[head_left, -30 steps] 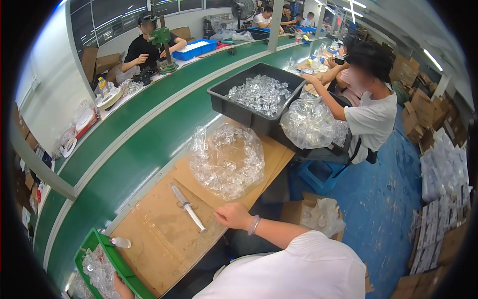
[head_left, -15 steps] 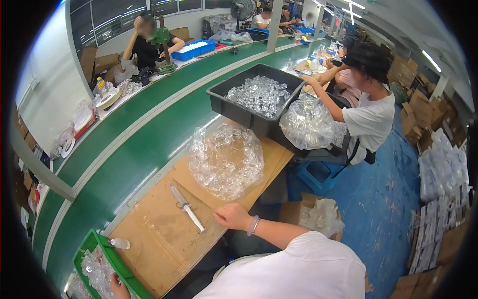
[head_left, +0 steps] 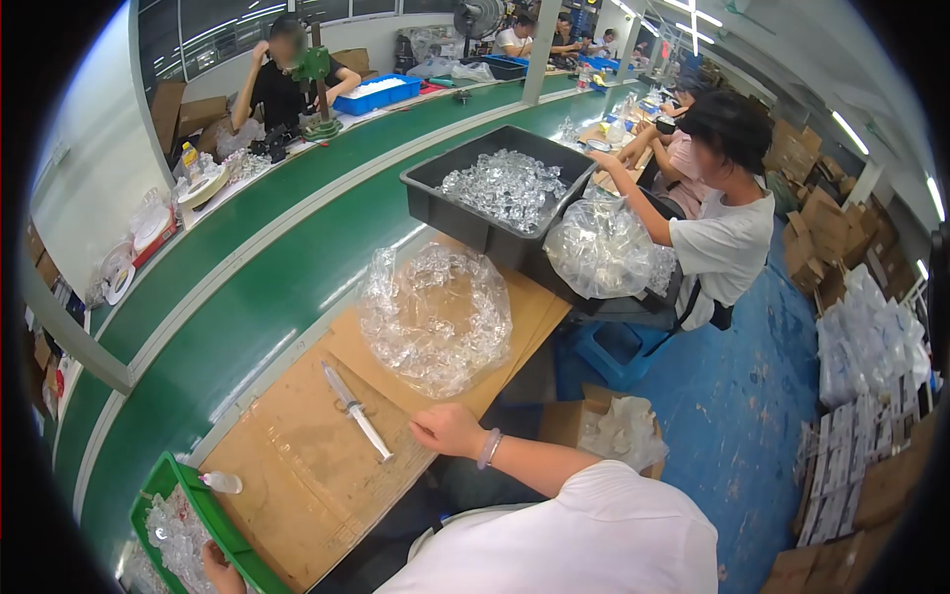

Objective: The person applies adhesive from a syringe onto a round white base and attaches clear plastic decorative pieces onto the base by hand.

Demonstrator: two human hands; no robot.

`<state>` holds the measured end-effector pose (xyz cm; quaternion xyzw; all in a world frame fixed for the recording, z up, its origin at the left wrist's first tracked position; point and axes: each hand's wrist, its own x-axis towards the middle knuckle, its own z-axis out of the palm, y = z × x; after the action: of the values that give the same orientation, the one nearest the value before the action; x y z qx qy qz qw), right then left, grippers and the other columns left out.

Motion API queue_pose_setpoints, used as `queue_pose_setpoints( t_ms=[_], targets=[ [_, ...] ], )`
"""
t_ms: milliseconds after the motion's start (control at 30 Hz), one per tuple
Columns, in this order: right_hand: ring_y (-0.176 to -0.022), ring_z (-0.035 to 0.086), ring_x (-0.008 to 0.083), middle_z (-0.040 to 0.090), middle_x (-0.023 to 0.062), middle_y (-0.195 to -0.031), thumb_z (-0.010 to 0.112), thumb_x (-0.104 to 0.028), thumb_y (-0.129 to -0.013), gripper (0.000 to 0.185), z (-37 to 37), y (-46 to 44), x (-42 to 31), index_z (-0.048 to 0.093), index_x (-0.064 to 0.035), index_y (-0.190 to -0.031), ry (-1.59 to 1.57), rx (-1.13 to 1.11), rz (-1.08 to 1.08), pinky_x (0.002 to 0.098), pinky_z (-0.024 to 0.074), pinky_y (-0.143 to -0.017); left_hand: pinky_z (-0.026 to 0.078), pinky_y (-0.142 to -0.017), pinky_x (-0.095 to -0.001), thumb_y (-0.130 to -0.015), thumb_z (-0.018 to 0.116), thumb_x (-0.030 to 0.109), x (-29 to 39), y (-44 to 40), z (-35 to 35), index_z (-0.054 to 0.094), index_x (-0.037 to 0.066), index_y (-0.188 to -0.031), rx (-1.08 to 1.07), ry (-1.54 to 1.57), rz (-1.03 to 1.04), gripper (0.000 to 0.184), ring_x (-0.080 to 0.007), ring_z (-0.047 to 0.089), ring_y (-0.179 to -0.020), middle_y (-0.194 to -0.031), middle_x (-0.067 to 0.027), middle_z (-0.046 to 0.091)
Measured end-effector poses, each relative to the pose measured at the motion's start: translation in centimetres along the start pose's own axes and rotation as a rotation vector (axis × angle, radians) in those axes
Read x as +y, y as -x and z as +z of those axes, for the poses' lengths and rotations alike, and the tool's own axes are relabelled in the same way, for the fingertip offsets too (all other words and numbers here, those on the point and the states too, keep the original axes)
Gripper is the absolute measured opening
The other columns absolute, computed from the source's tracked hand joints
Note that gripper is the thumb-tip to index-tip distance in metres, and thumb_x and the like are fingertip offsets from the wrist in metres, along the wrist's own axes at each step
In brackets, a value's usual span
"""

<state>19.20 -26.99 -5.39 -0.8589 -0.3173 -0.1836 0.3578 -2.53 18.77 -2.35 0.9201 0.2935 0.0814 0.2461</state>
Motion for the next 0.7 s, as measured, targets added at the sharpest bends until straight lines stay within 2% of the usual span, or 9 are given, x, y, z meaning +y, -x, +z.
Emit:
queue_pose_setpoints(
  t_ms=[233,300,433,500,700],
  targets=[
    [-0.049,0.051,0.0265,0.049,0.0097,-0.052,0.057,-0.017,-0.077,0.017,0.0,-0.1,0.0,0.053,-0.0075,-0.063,-0.008,0.008,-0.013,0.0372,0.0402,-0.046,0.043,-0.080,-0.0337,-0.071,0.055,0.003,1.0,0.3,-0.9,0.053,0.000,-0.109,0.039,0.010,0.055,0.038,-0.0294,0.056,-0.091,-0.099,-0.0187,0.059],
    [-0.049,0.052,0.0265,0.049,0.0097,-0.052,0.057,-0.017,-0.077,0.016,-0.1,-0.1,0.0,0.054,-0.0074,-0.064,-0.005,0.006,-0.017,0.0372,0.0401,-0.046,0.044,-0.078,-0.0341,-0.070,0.056,0.002,1.2,0.2,-1.3,0.054,0.000,-0.107,-0.049,-0.166,-0.036,0.037,-0.0303,0.057,-0.089,-0.098,-0.0184,0.060],
    [-0.050,0.052,0.0265,0.049,0.0097,-0.053,0.057,-0.017,-0.077,0.014,-0.1,-0.1,0.0,0.055,-0.0071,-0.067,-0.014,0.009,-0.020,0.0370,0.0402,-0.046,0.044,-0.078,-0.0353,-0.070,0.056,0.003,-2.3,-0.5,-0.1,0.056,-0.001,-0.104,-0.033,-0.144,0.018,0.034,-0.0312,0.057,-0.087,-0.096,-0.0191,0.060],
    [-0.050,0.052,0.0265,0.050,0.0096,-0.053,0.057,-0.016,-0.077,0.013,-0.1,-0.1,0.0,0.056,-0.0071,-0.068,-0.017,0.011,-0.018,0.0370,0.0404,-0.046,0.044,-0.079,-0.0364,-0.070,0.054,0.002,-2.7,-0.8,0.5,0.057,-0.002,-0.103,0.028,-0.242,0.041,0.033,-0.0317,0.057,-0.088,-0.096,-0.0202,0.060],
    [-0.050,0.052,0.0263,0.050,0.0094,-0.054,0.057,-0.016,-0.077,0.011,0.0,0.0,0.1,0.056,-0.0072,-0.070,-0.024,0.012,-0.017,0.0367,0.0406,-0.046,0.042,-0.083,-0.0363,-0.071,0.050,0.001,-1.2,-0.2,0.0,0.055,-0.002,-0.107,0.004,-0.229,0.022,0.036,-0.0312,0.056,-0.094,-0.100,-0.0210,0.059]
  ],
)
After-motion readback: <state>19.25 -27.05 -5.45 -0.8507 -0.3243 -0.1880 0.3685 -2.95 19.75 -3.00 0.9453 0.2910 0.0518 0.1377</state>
